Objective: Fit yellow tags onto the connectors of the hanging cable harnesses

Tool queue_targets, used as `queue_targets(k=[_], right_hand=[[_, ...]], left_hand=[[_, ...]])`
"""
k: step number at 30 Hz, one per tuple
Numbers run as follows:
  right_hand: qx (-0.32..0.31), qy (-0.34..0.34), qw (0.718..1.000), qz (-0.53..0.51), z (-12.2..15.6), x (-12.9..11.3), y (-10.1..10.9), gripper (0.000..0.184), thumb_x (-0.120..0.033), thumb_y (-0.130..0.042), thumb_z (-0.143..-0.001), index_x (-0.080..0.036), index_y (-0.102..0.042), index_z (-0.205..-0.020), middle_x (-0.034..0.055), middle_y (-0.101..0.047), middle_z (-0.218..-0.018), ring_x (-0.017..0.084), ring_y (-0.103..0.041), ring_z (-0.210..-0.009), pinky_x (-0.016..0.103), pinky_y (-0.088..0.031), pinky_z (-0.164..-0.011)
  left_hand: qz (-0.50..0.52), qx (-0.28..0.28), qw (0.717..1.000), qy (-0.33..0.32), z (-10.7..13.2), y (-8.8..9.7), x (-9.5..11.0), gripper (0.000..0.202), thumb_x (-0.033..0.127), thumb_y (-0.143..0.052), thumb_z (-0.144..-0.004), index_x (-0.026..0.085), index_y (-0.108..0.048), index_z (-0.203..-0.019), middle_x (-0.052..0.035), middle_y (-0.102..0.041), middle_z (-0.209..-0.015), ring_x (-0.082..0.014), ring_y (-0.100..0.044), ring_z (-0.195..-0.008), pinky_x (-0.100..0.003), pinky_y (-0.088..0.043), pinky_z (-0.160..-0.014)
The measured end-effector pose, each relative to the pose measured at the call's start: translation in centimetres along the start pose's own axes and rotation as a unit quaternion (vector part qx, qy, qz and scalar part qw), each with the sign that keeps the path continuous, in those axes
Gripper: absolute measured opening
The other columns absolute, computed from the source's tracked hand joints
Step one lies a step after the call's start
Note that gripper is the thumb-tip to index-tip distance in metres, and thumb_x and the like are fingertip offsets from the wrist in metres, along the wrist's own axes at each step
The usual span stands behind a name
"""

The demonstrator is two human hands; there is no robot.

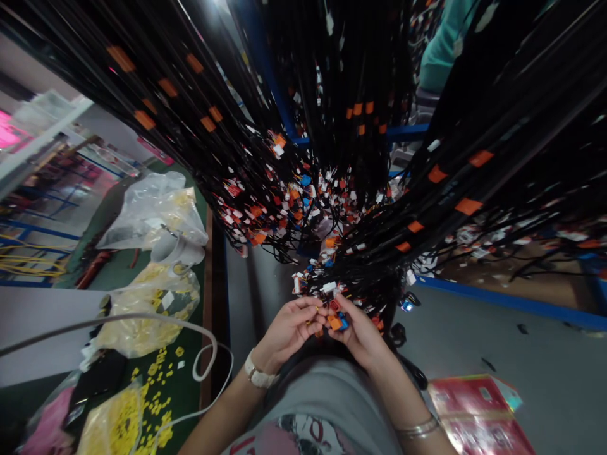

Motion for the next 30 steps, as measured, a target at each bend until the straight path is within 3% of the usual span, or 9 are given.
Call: queue_targets(k=[4, 12, 17, 22, 30], right_hand=[[-0.002, -0.001, 1.0, 0.0, -0.1, 0.0, -0.1, 0.02, -0.037, -0.064, -0.078, -0.017, -0.064, -0.075, 0.0003, -0.067, -0.062, 0.011, -0.062, -0.052, 0.021, -0.051, -0.046], [0.003, 0.002, 1.0, -0.001, 0.0, 0.0, -0.2, 0.021, -0.035, -0.063, -0.079, -0.017, -0.062, -0.068, -0.0013, -0.063, -0.055, 0.01, -0.059, -0.048, 0.02, -0.05, -0.043], [0.008, -0.001, 1.0, 0.004, 0.0, 0.0, -0.1, 0.021, -0.033, -0.06, -0.081, -0.015, -0.064, -0.069, 0.0011, -0.065, -0.057, 0.011, -0.061, -0.05, 0.02, -0.051, -0.042], [0.002, 0.001, 1.0, 0.008, -0.2, 0.1, 0.0, 0.022, -0.034, -0.063, -0.079, -0.015, -0.063, -0.068, 0.0004, -0.063, -0.056, 0.011, -0.061, -0.05, 0.019, -0.051, -0.042], [0.015, -0.001, 1.0, 0.0, 0.0, 0.0, -0.2, 0.019, -0.033, -0.064, -0.077, -0.016, -0.062, -0.069, -0.0019, -0.061, -0.053, 0.011, -0.06, -0.046, 0.02, -0.05, -0.042]], left_hand=[[-0.009, 0.015, 1.0, -0.015, -0.1, -0.1, 0.0, 0.028, 0.02, -0.073, -0.07, 0.009, -0.064, -0.094, -0.0061, -0.068, -0.075, -0.0084, -0.062, -0.061, -0.018, -0.05, -0.063], [-0.041, 0.02, 0.999, -0.018, -0.5, -0.6, -0.1, 0.03, 0.022, -0.079, -0.063, 0.008, -0.066, -0.086, -0.0059, -0.067, -0.074, -0.0084, -0.061, -0.06, -0.021, -0.049, -0.065], [-0.124, 0.042, 0.99, -0.048, -0.9, -0.8, -0.2, 0.026, 0.024, -0.078, -0.063, 0.009, -0.069, -0.081, -0.0049, -0.068, -0.069, -0.0094, -0.059, -0.058, -0.022, -0.047, -0.061], [-0.163, 0.03, 0.984, -0.065, -1.1, -1.1, 0.0, 0.02, 0.023, -0.075, -0.066, 0.01, -0.071, -0.079, -0.004, -0.067, -0.067, -0.0079, -0.055, -0.056, -0.019, -0.042, -0.055], [-0.214, 0.02, 0.975, -0.055, -1.3, -1.7, 0.9, 0.025, 0.028, -0.078, -0.059, 0.01, -0.069, -0.075, -0.0055, -0.068, -0.068, -0.013, -0.059, -0.059, -0.024, -0.046, -0.059]])
Point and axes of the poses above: each hand's wrist, its own z-axis away from the middle knuckle, its own y-axis out of the back of the hand, x = y × z, the point moved 2 cm from there along -z, towards the middle knuckle
